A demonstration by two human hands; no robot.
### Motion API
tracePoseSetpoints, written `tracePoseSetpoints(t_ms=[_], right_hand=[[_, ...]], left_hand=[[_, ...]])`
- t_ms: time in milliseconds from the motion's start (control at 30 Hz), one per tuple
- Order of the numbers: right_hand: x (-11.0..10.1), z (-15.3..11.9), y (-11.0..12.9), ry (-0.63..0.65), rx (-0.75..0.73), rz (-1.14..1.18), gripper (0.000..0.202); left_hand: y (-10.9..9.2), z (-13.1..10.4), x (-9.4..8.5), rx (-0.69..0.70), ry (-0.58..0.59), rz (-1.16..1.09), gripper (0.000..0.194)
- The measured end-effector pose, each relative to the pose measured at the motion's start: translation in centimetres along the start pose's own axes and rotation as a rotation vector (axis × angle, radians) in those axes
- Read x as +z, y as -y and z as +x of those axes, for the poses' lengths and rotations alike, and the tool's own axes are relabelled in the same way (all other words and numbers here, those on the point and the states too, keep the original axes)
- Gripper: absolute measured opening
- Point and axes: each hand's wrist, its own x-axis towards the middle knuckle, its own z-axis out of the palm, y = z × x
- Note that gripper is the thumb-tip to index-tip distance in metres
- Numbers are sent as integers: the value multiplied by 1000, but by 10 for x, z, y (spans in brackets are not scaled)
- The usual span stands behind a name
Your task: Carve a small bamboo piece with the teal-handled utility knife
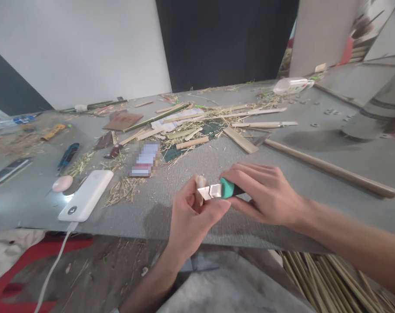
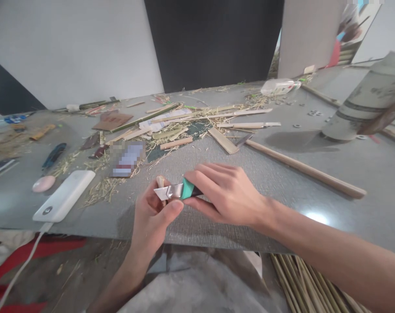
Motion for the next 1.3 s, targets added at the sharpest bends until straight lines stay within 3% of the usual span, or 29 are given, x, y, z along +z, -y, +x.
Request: tracePoseSetpoints(t_ms=[233, 600, 767, 1000, 1300], right_hand=[[-1, 1, 2, -29, -17, -86, 29], [-2, -2, 4, -58, 26, -138, 30], [-2, -4, -1, -17, 38, -48, 34], [-3, -2, 0, 15, -23, -3, 33], [-2, -3, 0, -1, -3, -7, 36]], left_hand=[[5, 0, -5, -73, 92, -90, 39], [6, -4, -5, -6, -51, 224, 50], [2, -4, -2, 17, -94, 211, 54], [-1, -1, 0, -31, -72, 162, 53], [3, -5, -2, 49, -82, 309, 57]])
